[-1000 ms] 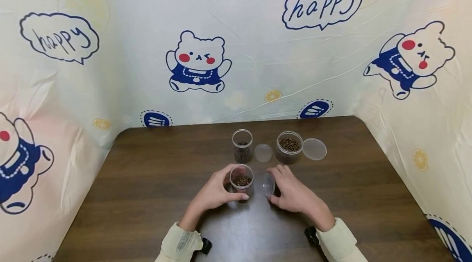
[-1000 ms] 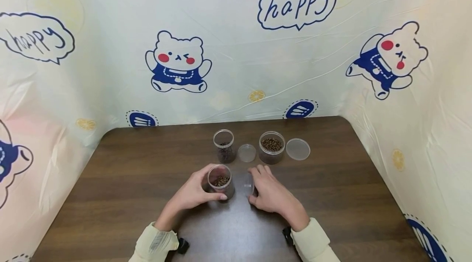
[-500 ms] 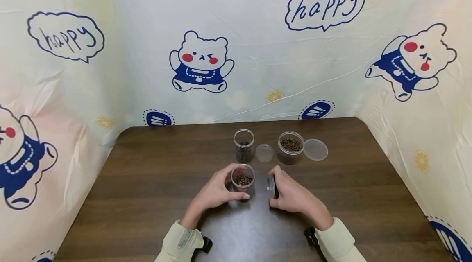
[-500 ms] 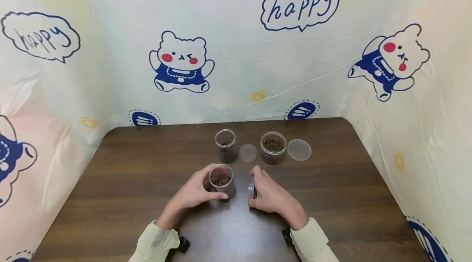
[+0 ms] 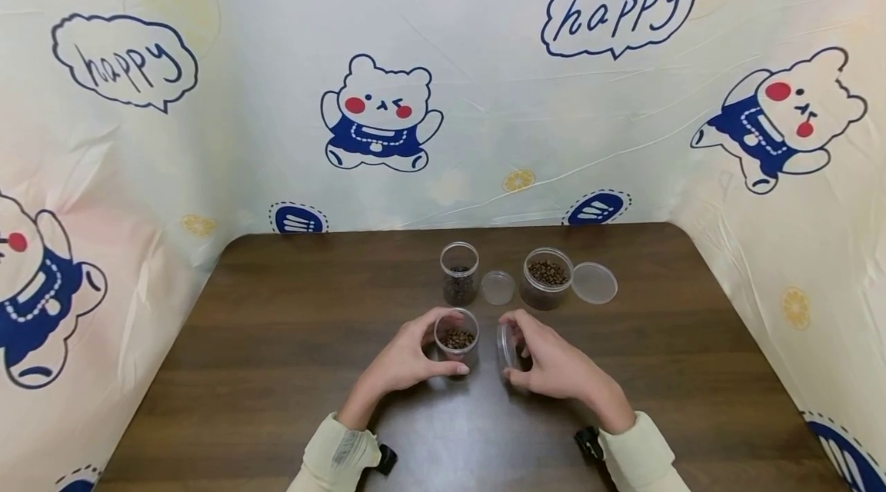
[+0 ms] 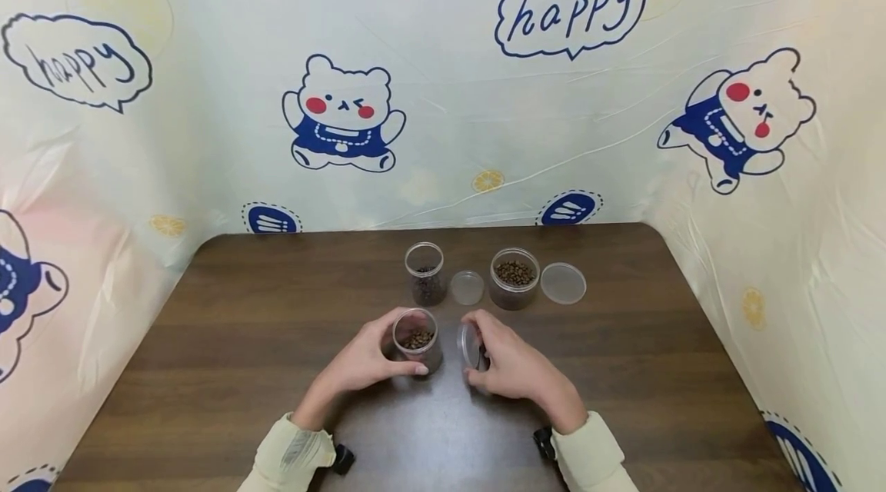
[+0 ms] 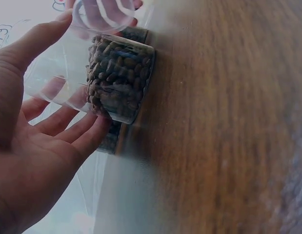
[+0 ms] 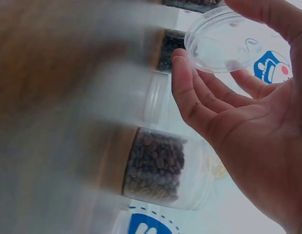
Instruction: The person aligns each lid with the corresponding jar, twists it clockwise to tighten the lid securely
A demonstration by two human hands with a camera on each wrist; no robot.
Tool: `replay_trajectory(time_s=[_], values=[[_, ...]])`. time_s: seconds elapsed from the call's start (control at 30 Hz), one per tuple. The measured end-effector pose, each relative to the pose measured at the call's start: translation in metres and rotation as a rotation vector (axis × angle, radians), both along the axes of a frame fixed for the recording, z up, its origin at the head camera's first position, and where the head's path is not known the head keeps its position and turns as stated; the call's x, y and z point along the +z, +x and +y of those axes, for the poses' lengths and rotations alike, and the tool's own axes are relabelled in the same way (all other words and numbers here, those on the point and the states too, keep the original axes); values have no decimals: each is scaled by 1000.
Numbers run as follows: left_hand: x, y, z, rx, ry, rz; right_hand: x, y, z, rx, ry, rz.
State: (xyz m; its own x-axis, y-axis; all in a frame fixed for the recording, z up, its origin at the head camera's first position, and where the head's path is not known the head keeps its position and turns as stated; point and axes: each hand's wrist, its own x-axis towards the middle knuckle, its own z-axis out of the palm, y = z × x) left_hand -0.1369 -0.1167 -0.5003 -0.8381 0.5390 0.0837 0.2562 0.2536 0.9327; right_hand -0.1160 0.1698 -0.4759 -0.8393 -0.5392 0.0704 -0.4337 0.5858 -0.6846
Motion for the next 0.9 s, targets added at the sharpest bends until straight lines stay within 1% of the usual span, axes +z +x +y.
replay_trajectory(time_s=[0.13,0.33,0.47,0.53,0.73,0.9], values=[[-1,0,0,4,-17,7,8,1,0,3,10,75],[-2,0,0,8,-23,25,21,-1,-4,-13,-17,174],[0,-1,0,2,-26,30,30,-3,-10,-21,-32,213],[1,-1,1,3,-27,21,34,-3,-13,-16,-43,226],[5,0,1,7,-37,17,43,-6,-24,32,-74,253],[5,0,1,8,-38,13,45,-9,-33,67,-70,275]])
